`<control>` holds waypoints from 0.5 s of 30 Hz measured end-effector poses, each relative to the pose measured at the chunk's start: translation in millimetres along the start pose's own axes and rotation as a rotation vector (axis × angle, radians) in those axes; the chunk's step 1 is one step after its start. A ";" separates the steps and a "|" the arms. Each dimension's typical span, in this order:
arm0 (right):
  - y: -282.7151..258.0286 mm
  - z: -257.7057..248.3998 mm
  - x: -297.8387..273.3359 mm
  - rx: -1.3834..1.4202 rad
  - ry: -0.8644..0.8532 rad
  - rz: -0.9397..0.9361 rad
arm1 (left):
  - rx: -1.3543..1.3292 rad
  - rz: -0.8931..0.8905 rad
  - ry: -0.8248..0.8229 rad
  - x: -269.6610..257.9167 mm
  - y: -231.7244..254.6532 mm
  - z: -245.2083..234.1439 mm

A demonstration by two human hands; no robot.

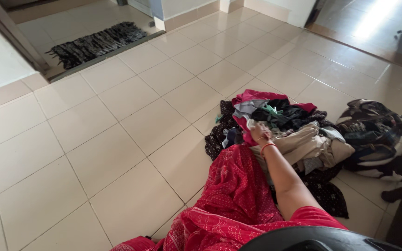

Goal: The person folds a shirt and a piece of black clothing by hand while sitting on the floor near a pile of laundry.

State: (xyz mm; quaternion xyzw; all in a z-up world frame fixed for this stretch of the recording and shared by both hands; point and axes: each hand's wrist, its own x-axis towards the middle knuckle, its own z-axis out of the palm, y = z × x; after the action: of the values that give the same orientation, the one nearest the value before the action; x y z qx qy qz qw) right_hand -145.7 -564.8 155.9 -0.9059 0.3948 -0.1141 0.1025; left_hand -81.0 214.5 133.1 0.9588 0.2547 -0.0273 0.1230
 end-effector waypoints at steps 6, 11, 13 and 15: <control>3.8 -4.3 -9.7 -0.050 -0.054 -0.087 | -0.326 0.647 -0.134 -8.8 77.1 40.0; 14.1 -32.9 2.7 -0.009 0.210 -0.005 | -0.150 0.862 -0.343 -65.5 150.1 92.4; 17.3 -37.3 7.3 0.022 0.292 0.024 | -0.120 0.883 -0.345 -82.0 149.1 106.7; 31.9 -45.4 15.2 0.022 0.291 -0.014 | 0.241 0.884 -0.454 -91.7 146.6 116.0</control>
State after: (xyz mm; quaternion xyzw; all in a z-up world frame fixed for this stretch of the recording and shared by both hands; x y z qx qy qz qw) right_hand -170.8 -601.7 192.3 -0.8813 0.3979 -0.2494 0.0533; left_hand -86.9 18.3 63.9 0.9521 -0.2135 -0.2095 0.0637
